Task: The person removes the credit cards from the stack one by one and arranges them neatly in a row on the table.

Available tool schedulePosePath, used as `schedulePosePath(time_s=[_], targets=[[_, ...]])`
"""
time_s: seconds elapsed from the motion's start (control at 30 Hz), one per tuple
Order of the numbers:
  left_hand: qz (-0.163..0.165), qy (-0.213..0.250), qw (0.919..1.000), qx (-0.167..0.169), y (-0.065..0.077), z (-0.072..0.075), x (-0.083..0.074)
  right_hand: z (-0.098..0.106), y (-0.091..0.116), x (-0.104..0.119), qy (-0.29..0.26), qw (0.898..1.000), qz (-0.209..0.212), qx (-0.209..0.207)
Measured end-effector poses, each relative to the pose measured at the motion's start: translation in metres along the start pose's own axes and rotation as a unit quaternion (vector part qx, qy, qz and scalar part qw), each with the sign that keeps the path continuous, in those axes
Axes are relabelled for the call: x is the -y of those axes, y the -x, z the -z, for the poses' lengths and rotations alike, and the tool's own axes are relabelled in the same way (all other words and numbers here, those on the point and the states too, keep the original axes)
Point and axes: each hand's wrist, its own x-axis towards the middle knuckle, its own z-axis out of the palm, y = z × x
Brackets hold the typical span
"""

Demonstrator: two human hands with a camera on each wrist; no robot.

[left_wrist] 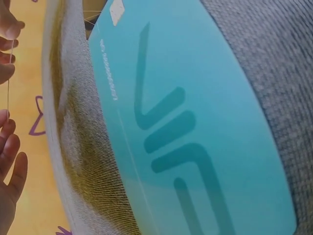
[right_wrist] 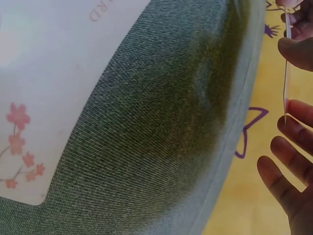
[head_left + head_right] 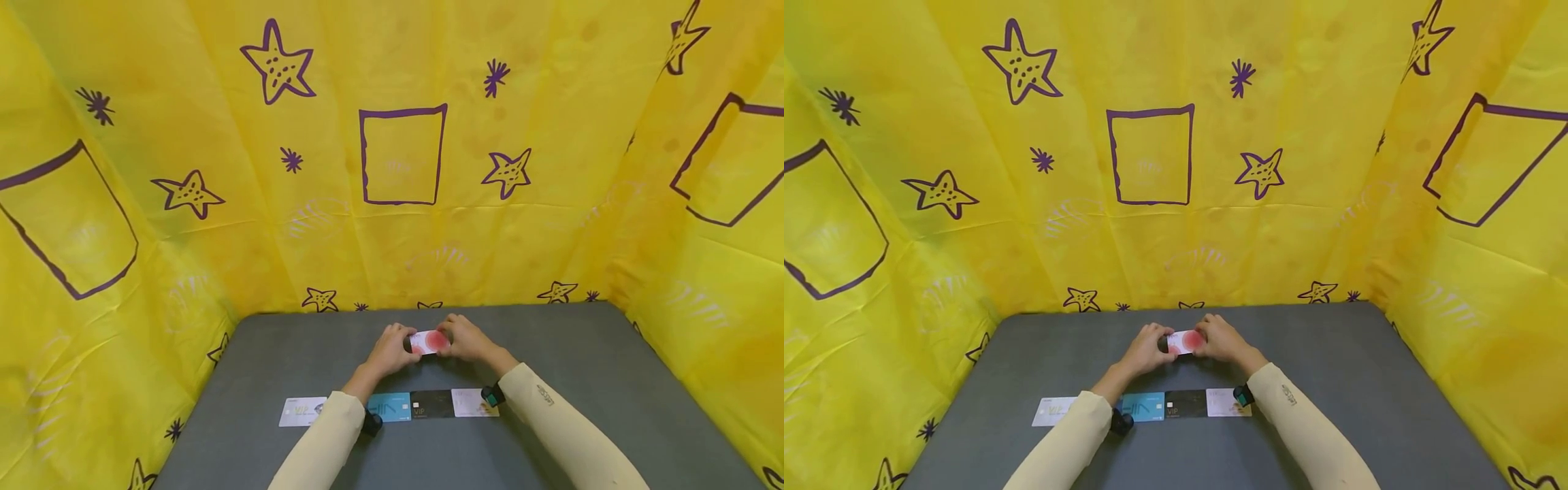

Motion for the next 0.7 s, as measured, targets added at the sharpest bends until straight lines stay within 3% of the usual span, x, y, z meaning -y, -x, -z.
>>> schedulePosePath(time_s=[0.27, 0.7], targets=[[-0.014, 0.021, 0.9995, -0.020, -0.002, 0.009, -0.011, 0.012, 0.001, 0.000, -0.007, 1.000, -0.002, -0.017], [-0.021, 0.033, 0.9991, -0.016, 0.001, 0.013, -0.021, 0.021, 0.009, -0.003, -0.011, 0.999, 0.020, -0.029]])
